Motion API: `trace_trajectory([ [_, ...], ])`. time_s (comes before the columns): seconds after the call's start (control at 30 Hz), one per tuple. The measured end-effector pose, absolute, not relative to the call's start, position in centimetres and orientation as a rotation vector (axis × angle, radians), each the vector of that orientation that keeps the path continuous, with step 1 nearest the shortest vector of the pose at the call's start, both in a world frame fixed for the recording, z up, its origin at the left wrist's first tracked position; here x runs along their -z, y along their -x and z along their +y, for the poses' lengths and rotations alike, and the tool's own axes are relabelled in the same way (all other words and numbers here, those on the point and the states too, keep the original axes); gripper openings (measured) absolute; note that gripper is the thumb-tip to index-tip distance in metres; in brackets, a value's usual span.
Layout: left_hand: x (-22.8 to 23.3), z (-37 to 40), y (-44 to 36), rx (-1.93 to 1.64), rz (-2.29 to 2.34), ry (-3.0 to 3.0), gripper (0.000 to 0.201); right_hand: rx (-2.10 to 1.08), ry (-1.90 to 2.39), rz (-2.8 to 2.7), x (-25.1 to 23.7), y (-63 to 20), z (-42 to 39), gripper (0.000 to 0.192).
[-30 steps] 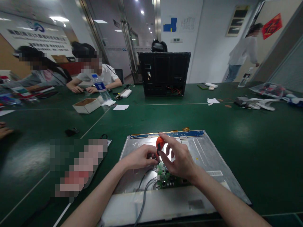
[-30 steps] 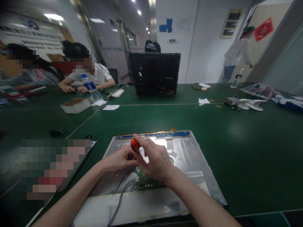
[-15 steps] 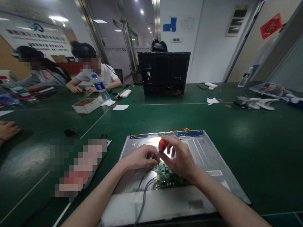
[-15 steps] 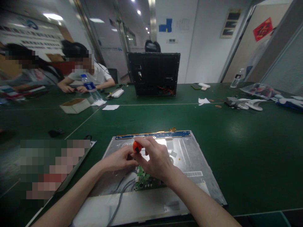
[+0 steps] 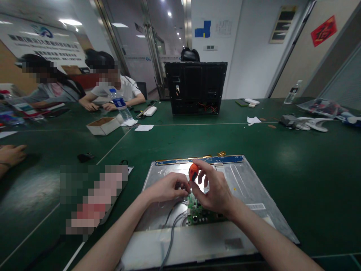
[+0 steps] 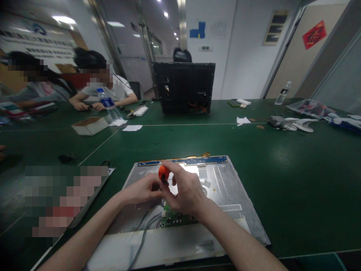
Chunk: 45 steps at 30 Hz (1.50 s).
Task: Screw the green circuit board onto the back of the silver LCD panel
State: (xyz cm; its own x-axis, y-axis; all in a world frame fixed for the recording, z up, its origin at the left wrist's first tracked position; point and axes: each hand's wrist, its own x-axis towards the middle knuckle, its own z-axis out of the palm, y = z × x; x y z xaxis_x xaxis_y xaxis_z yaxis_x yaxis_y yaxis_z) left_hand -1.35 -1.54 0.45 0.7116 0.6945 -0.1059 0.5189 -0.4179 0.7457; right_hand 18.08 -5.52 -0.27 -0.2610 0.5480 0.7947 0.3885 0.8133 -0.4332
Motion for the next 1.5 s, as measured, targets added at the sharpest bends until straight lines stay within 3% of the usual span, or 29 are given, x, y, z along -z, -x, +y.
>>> trace_trajectory([
  [0.2,-0.48,-1.52,1.4,-0.269,0.925,-2.119,0.005,-0.181,0.693,-1.866,0.08,-18.04,-5.33,0.043],
  [0.47,-0.3,-1.45,1.43,-0.277,0.941,-2.093,0.004,-0.201,0.696,-1.901,0.37,-17.93,-5.38,0.051],
  [1.0,-0.31,-1.33,1.52,-0.252,0.92,-2.097,0.001,-0.149,0.679,-1.889,-0.13,-18.01,-5.27,0.043],
  [1.23,-0.51,-1.49,1.35,-0.245,0.949,-2.092,0.005,-0.172,0.665,-1.899,-0.03,-17.94,-5.41,0.055],
  [1.5,-0.39,-1.47,1.5,-0.254,0.927,-2.097,0.003,-0.181,0.67,-1.86,0.13,-17.98,-5.31,0.045],
])
